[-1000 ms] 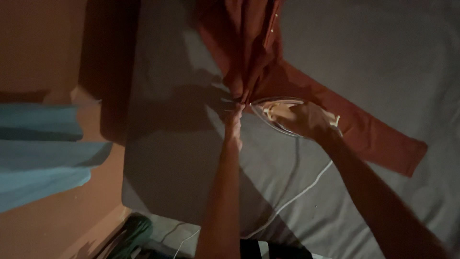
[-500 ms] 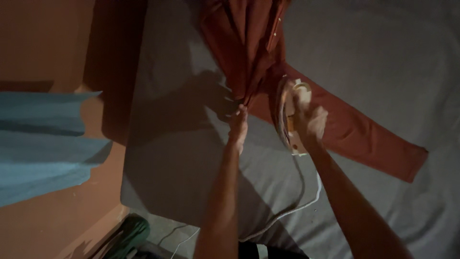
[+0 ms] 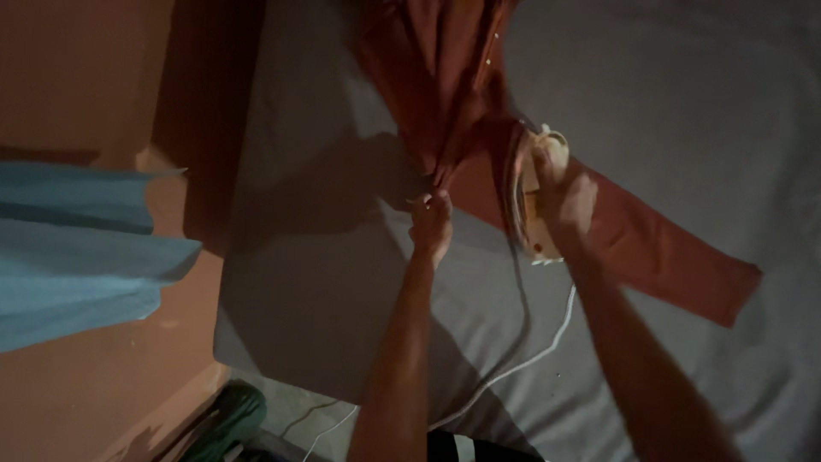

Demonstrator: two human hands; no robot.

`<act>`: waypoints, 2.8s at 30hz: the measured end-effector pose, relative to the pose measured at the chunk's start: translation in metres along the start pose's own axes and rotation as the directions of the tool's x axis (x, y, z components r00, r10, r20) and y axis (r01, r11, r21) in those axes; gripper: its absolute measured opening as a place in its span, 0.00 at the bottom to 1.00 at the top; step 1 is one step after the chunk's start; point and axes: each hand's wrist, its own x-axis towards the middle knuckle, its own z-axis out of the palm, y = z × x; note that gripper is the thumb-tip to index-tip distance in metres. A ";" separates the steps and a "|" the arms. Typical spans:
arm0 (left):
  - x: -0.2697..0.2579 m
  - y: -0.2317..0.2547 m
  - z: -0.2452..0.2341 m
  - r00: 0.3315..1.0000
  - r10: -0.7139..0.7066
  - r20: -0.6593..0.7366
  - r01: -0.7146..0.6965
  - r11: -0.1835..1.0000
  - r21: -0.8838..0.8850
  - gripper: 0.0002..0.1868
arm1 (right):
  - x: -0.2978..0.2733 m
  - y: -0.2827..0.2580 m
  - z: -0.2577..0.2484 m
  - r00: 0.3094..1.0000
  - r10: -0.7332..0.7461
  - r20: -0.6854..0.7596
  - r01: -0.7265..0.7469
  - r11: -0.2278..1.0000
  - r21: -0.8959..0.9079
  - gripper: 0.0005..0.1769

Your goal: The person irons a reddish-brown shirt on a bed. They repeatedly smooth the fabric, pick up the iron, press the shirt, and set the iron down, continuing this cycle throughout the clip.

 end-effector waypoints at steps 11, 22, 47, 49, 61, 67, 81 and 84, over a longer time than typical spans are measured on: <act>-0.025 0.016 0.023 0.891 0.395 -0.222 -0.217 0.801 0.557 0.36 | -0.025 0.044 -0.001 0.996 -0.043 -0.079 0.051 0.994 0.097 0.31; -0.051 0.066 0.057 0.878 0.337 0.340 -0.477 0.663 0.576 0.41 | 0.004 0.077 -0.010 0.974 0.006 -0.227 0.021 0.993 0.115 0.28; -0.038 0.005 0.053 0.908 0.419 -0.025 -0.263 0.614 0.744 0.44 | -0.009 0.017 -0.114 0.631 -0.036 0.775 0.658 0.554 -0.510 0.41; -0.038 0.002 0.053 0.891 0.453 -0.032 -0.286 0.614 0.736 0.44 | -0.017 0.017 -0.122 0.636 -0.050 0.770 0.657 0.558 -0.507 0.43; -0.058 0.063 0.028 0.986 0.077 0.151 -0.164 0.657 0.736 0.57 | -0.017 0.059 -0.077 0.999 -0.038 0.021 0.040 0.992 -0.121 0.40; -0.060 0.091 0.017 0.964 -0.021 0.267 -0.201 0.602 0.773 0.64 | 0.002 0.076 -0.054 0.968 0.008 -0.252 -0.019 0.999 -0.040 0.44; -0.053 0.056 0.032 0.950 0.114 0.289 -0.300 0.580 0.757 0.63 | -0.050 0.130 -0.077 0.892 -0.400 0.211 0.451 0.819 -0.355 0.15; -0.050 0.054 0.031 0.948 0.109 0.298 -0.303 0.593 0.746 0.61 | -0.068 0.128 -0.085 0.916 -0.306 0.260 0.384 0.856 -0.346 0.16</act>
